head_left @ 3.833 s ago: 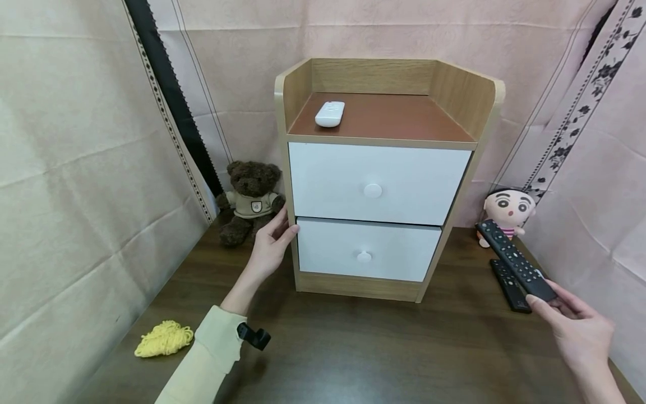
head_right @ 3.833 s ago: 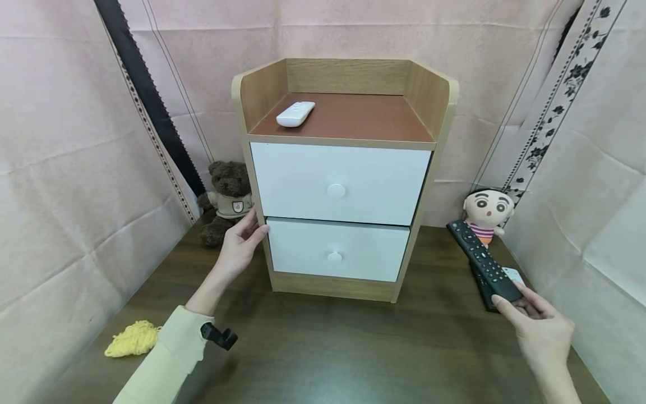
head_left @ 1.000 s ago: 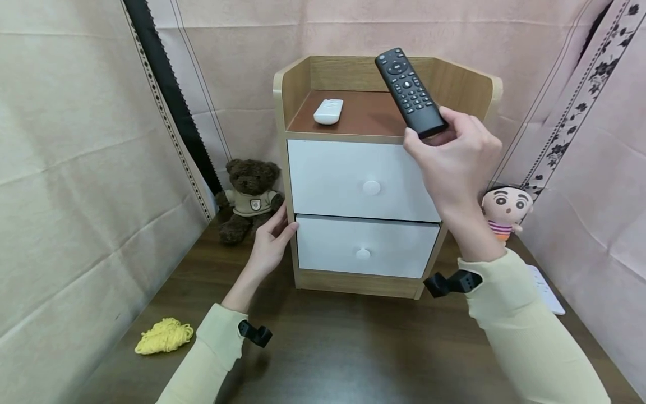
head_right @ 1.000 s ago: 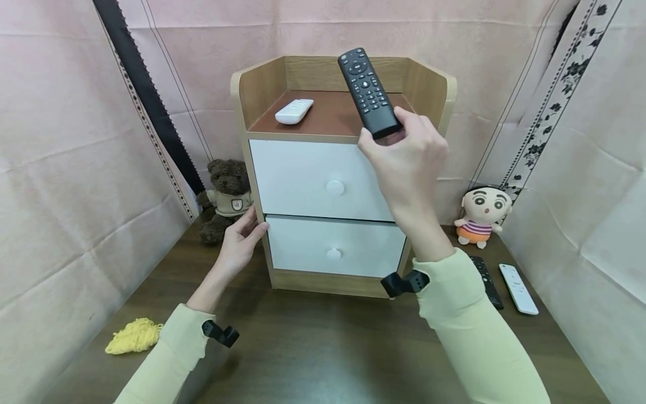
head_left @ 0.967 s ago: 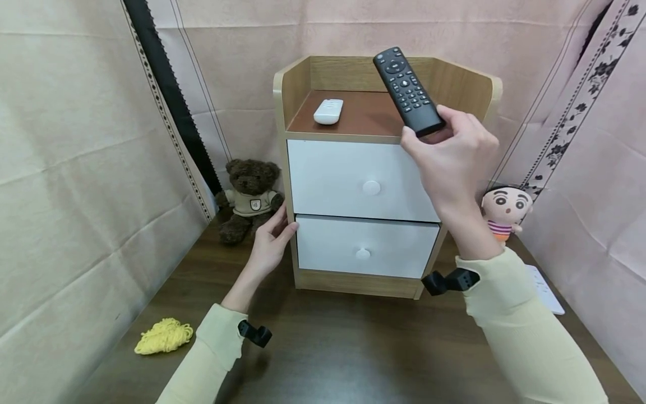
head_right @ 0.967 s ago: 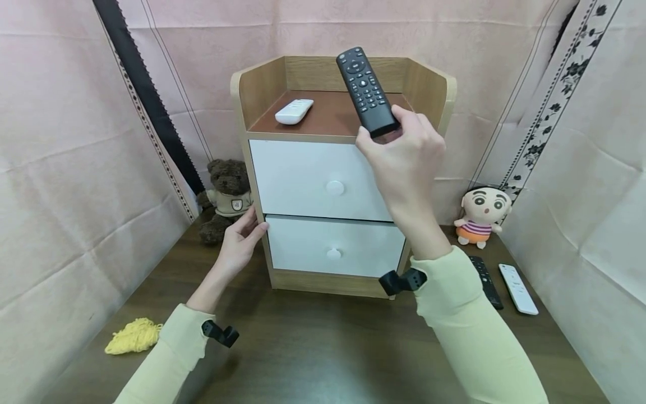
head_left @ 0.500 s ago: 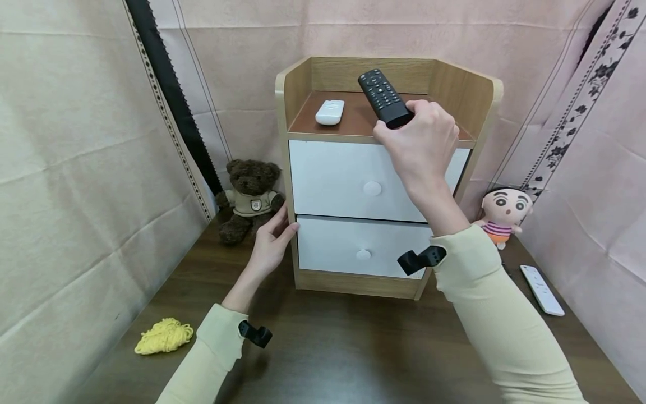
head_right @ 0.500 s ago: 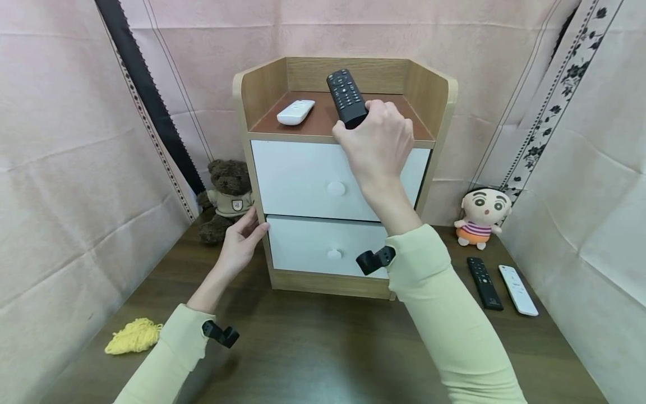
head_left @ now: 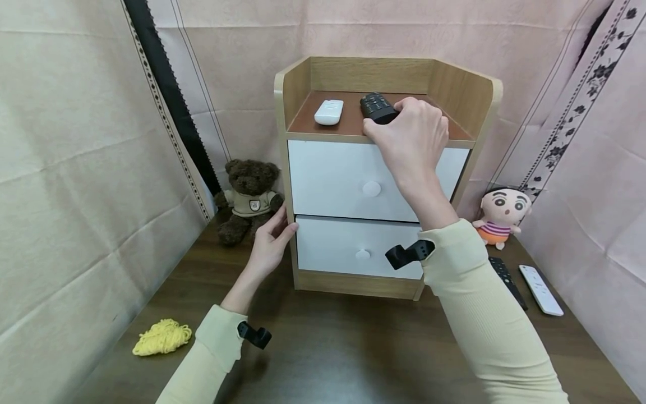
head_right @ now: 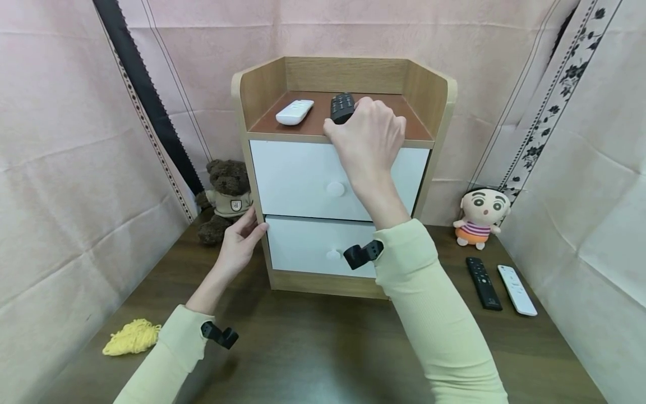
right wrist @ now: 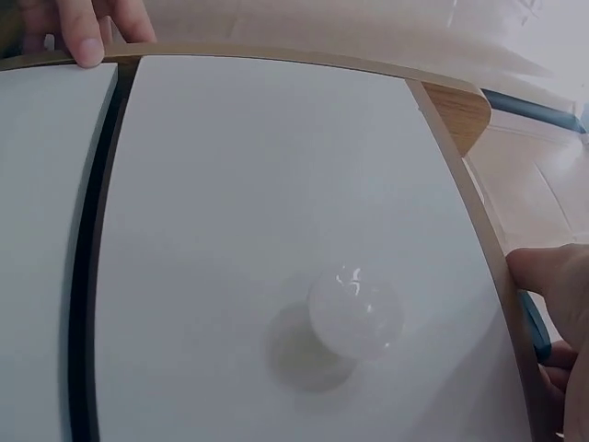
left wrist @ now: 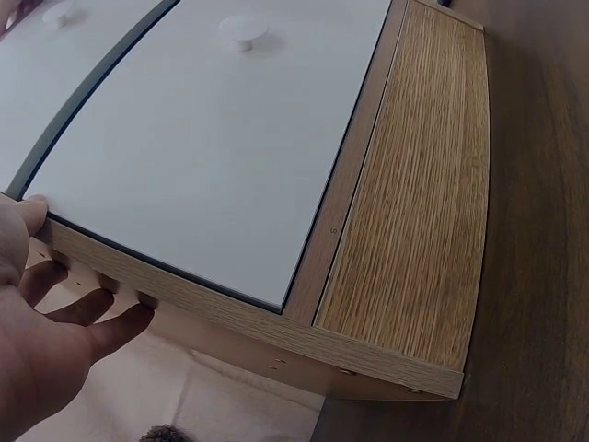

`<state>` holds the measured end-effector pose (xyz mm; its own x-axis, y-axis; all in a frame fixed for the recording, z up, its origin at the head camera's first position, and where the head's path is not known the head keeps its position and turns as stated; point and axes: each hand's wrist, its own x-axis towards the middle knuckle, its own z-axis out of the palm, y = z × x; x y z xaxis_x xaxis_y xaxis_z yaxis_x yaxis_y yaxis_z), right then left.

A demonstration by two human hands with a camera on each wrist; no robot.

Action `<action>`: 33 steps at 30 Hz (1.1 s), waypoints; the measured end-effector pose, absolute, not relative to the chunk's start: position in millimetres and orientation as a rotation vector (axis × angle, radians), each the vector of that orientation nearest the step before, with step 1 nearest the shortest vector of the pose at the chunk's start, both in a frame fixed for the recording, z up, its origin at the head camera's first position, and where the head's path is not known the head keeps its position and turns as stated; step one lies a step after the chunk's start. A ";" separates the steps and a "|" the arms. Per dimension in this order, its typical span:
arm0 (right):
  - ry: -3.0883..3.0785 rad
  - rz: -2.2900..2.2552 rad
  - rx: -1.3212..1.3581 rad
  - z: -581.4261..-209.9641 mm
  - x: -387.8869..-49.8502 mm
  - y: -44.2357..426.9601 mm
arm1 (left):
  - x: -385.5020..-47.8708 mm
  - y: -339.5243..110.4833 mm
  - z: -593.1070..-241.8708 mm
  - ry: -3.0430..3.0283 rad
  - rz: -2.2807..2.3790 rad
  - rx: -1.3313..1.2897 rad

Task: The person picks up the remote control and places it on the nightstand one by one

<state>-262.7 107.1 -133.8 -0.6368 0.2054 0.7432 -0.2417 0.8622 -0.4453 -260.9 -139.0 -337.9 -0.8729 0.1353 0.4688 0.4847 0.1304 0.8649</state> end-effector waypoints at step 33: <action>-2.099 0.584 0.131 -142.8 -260.2 103.1 | -258.9 -139.0 -336.0 -2.132 -1.802 -0.623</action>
